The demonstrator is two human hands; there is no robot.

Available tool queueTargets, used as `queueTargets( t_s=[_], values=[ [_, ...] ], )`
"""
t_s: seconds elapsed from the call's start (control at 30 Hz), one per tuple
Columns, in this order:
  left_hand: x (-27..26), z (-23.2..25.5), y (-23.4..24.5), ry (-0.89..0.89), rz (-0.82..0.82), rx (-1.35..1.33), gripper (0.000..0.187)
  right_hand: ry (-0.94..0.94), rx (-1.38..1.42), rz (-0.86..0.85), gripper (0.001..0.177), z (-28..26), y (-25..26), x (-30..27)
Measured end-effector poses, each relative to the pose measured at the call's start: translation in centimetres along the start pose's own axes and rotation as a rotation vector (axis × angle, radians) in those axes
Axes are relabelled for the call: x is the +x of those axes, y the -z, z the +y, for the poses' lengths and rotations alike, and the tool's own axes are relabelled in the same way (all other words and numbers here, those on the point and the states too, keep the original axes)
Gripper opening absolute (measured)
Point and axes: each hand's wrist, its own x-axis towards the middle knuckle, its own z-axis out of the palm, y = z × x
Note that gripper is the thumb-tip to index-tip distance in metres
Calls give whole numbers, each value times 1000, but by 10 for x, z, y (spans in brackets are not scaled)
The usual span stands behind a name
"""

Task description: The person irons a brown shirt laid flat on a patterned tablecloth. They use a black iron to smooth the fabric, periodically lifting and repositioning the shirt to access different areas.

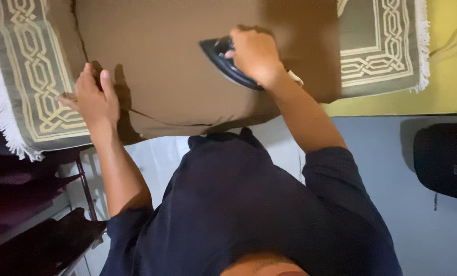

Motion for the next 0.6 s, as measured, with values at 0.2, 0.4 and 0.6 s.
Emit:
queueTargets(
  t_s=[0.2,0.4,0.6],
  values=[
    [10,58,-38,-151,-106,72,65,-196,-21,110,40,86,0,-8],
    [12,116,-113,-453,-188,82,73,-356,-9,92,39,137,10,-49],
    [-7,180,-164,-646,-235,120,85,-469,-30,65,44,159,18,-99]
  ],
)
